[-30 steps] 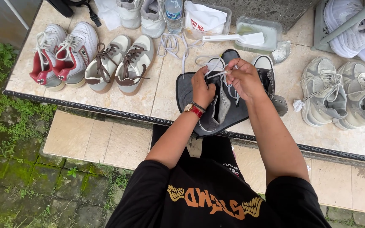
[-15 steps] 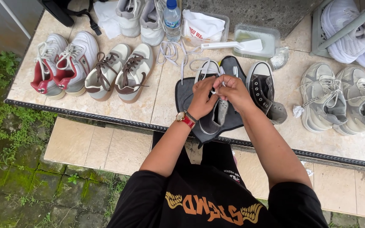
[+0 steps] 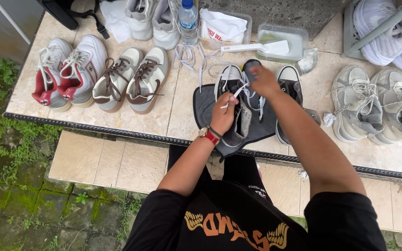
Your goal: Cleaning the sole edges of a sneaker with a brush and then lacing it up.
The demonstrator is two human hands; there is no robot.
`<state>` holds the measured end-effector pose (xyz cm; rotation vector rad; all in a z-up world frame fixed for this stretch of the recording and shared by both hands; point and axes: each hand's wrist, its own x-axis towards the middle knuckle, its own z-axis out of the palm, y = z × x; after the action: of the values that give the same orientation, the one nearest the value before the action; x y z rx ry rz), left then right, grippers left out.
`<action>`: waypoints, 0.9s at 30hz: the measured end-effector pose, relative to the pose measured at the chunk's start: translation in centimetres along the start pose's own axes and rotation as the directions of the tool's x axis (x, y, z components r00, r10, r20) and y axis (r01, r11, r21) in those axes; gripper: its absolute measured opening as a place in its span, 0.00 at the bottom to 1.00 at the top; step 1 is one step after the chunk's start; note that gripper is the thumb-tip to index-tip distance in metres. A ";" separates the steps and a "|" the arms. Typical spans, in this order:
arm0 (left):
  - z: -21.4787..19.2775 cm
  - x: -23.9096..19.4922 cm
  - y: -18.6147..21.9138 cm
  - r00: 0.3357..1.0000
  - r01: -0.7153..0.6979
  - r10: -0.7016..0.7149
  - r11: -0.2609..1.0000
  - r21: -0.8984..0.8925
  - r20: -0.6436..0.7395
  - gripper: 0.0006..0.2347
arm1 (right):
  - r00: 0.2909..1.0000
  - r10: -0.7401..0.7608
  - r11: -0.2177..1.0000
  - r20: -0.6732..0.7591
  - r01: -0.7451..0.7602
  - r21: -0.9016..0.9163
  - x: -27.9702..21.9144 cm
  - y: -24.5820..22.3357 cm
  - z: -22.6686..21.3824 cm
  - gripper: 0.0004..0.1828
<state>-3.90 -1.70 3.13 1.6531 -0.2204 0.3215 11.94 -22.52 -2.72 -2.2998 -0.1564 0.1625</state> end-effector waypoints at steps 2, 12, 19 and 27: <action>0.3 -0.5 -0.5 1.000 0.004 -0.004 1.000 0.002 -0.021 0.15 | 0.998 0.060 0.998 0.010 -0.059 -0.033 -1.6 -2.6 0.2 0.33; 0.2 -1.4 0.5 0.994 -0.050 0.053 0.998 0.033 -0.091 0.16 | 0.988 0.133 0.971 0.080 -0.146 0.187 -3.1 -6.8 0.2 0.33; 0.7 -1.5 -0.6 0.989 -0.088 0.100 0.990 0.106 -0.108 0.15 | 0.984 0.069 0.998 -0.162 -0.067 0.018 0.0 -8.9 -3.5 0.03; 1.0 -1.6 -2.0 0.986 -0.157 0.166 0.962 0.225 -0.023 0.17 | 0.933 -0.039 0.796 -0.358 0.246 0.553 -2.0 -23.0 -10.9 0.10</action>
<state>-4.61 -2.50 0.61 1.8519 -0.2977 0.5197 10.38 -15.47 21.75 -1.6436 -0.0905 -0.2320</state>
